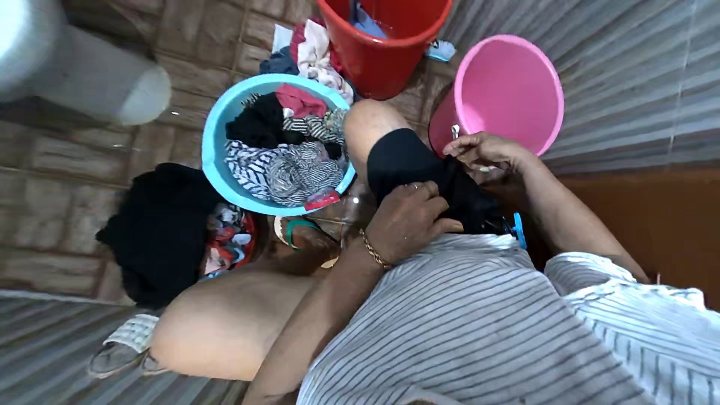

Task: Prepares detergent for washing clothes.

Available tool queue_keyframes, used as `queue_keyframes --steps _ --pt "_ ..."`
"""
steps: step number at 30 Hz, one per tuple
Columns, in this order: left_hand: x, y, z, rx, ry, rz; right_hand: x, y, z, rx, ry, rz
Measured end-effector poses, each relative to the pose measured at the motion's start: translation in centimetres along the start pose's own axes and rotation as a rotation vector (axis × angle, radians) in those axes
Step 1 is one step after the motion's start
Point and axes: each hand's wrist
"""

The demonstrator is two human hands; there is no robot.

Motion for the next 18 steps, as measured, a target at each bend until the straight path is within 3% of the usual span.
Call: queue_keyframes --steps 2,6,11,15,18 --pt "-1.4 0.1 -0.1 -0.012 -0.019 0.009 -1.4 -0.2 2.5 0.001 0.104 -0.074" --pt "-5.8 1.5 1.0 -0.109 -0.090 -0.029 -4.4 -2.1 8.2 -0.148 0.072 -0.161" --pt "-12.2 3.7 6.8 -0.400 -0.162 -0.156 -8.5 -10.7 16.8 -0.288 0.131 -0.279" --pt "-13.4 4.3 11.2 -0.631 -0.173 -0.293 -11.1 -21.0 22.5 -0.355 0.508 -0.446" --pt "-14.2 5.0 12.0 -0.796 -0.155 -0.288 -10.9 -26.6 24.7 -0.200 0.813 -0.405"
Point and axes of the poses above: each hand's wrist, its own y-axis away from the middle knuckle, its own x-axis out of the palm, z = x × y, and after that the axes turned 5 degrees about y, right-handed
